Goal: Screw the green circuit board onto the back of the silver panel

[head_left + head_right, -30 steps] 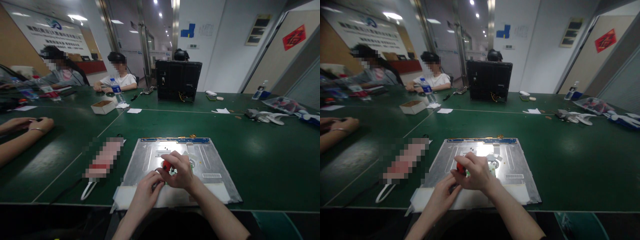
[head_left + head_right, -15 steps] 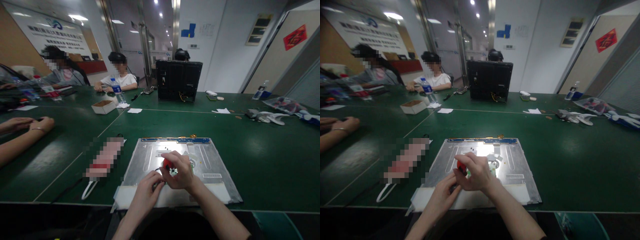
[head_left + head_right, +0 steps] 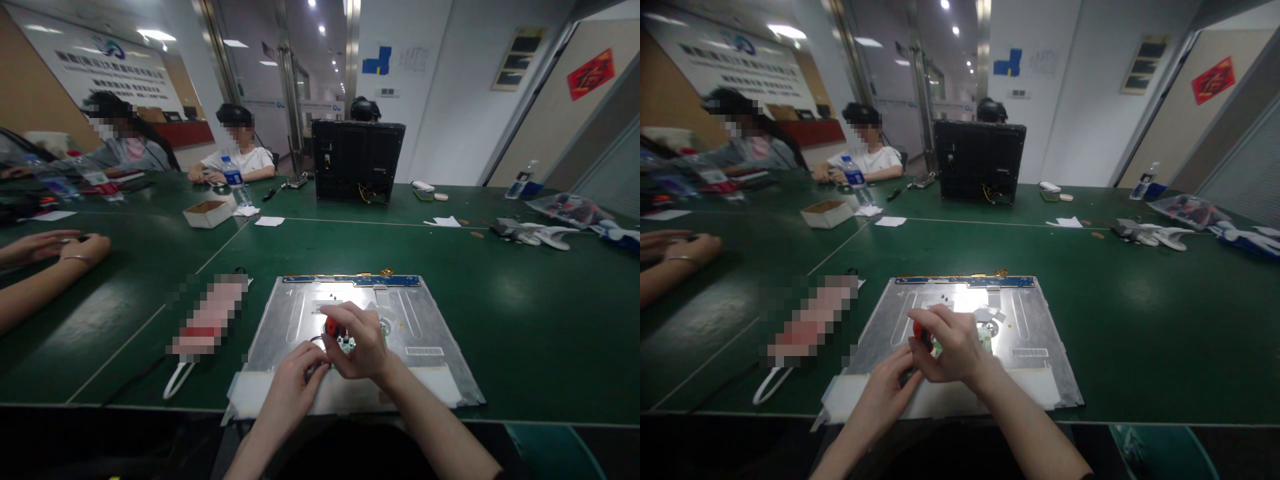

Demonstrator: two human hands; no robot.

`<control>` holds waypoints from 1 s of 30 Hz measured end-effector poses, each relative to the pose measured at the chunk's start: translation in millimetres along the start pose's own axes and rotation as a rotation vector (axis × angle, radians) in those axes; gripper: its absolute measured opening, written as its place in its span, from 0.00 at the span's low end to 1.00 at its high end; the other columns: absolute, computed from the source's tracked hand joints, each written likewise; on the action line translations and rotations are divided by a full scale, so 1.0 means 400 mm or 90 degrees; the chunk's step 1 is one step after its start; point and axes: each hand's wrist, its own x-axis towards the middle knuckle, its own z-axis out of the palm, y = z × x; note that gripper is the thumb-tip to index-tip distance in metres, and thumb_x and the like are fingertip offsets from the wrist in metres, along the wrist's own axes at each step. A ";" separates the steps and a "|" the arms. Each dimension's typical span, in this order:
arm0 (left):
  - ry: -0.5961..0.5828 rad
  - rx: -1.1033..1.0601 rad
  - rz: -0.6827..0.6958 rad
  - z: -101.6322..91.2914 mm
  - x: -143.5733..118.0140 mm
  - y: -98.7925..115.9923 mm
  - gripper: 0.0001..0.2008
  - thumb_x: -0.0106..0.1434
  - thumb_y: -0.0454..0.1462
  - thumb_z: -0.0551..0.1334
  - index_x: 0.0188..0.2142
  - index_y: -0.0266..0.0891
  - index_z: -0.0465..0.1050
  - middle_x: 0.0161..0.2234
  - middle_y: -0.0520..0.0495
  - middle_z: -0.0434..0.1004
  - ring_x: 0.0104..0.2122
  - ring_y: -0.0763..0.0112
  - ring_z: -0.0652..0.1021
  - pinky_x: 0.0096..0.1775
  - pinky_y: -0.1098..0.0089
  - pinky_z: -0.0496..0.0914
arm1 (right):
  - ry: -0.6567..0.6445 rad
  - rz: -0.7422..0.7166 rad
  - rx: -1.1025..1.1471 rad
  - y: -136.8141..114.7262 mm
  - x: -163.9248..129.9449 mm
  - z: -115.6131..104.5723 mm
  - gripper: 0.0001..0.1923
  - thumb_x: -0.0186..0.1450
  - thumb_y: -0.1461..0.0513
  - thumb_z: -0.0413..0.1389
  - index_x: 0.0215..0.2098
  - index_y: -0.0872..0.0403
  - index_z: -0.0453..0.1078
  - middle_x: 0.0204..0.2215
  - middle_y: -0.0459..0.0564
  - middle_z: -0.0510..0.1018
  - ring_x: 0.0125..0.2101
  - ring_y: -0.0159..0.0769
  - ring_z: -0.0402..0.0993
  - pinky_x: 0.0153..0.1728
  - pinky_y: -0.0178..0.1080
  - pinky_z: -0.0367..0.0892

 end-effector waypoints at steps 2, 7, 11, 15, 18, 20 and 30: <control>0.002 0.003 0.001 0.000 -0.001 -0.003 0.10 0.61 0.36 0.55 0.30 0.39 0.75 0.32 0.45 0.76 0.35 0.61 0.77 0.38 0.65 0.72 | 0.013 -0.003 -0.013 0.000 0.001 0.001 0.17 0.63 0.62 0.52 0.50 0.54 0.64 0.28 0.47 0.74 0.25 0.30 0.69 0.23 0.32 0.66; 0.019 0.014 0.004 0.003 -0.004 -0.012 0.09 0.61 0.35 0.56 0.29 0.39 0.75 0.32 0.45 0.77 0.34 0.62 0.78 0.36 0.66 0.72 | 0.028 -0.015 -0.021 0.000 0.003 0.005 0.14 0.64 0.60 0.54 0.47 0.54 0.64 0.26 0.46 0.73 0.23 0.30 0.68 0.21 0.31 0.63; 0.032 0.033 0.004 0.005 -0.003 -0.011 0.09 0.61 0.35 0.57 0.27 0.40 0.74 0.30 0.46 0.77 0.31 0.62 0.77 0.36 0.66 0.73 | 0.041 -0.014 -0.030 0.002 0.000 0.008 0.13 0.65 0.57 0.55 0.46 0.53 0.66 0.26 0.46 0.73 0.23 0.29 0.68 0.22 0.31 0.64; 0.045 0.033 0.017 0.008 -0.003 -0.009 0.09 0.61 0.35 0.57 0.27 0.40 0.74 0.29 0.46 0.77 0.31 0.63 0.77 0.37 0.66 0.73 | 0.050 -0.010 -0.052 0.001 0.001 0.008 0.15 0.66 0.55 0.55 0.48 0.53 0.68 0.26 0.45 0.73 0.23 0.28 0.69 0.22 0.30 0.66; 0.038 0.021 0.009 0.008 -0.003 -0.008 0.09 0.61 0.35 0.57 0.28 0.40 0.74 0.31 0.46 0.77 0.32 0.63 0.77 0.36 0.66 0.73 | 0.034 -0.011 -0.060 -0.001 0.004 0.006 0.19 0.66 0.57 0.55 0.54 0.54 0.65 0.26 0.45 0.74 0.23 0.28 0.69 0.23 0.31 0.67; 0.027 0.015 0.005 0.007 -0.002 -0.005 0.09 0.61 0.35 0.56 0.29 0.39 0.75 0.32 0.45 0.77 0.34 0.62 0.78 0.37 0.66 0.73 | 0.021 -0.012 -0.065 -0.002 0.005 0.005 0.23 0.66 0.58 0.54 0.58 0.55 0.62 0.26 0.46 0.74 0.23 0.29 0.69 0.23 0.31 0.67; 0.014 0.004 0.011 0.000 0.000 -0.001 0.10 0.61 0.36 0.55 0.30 0.39 0.76 0.31 0.44 0.76 0.33 0.61 0.77 0.37 0.66 0.72 | 0.028 -0.020 0.007 0.012 -0.010 0.016 0.21 0.61 0.64 0.52 0.53 0.53 0.59 0.28 0.45 0.73 0.24 0.30 0.70 0.24 0.32 0.68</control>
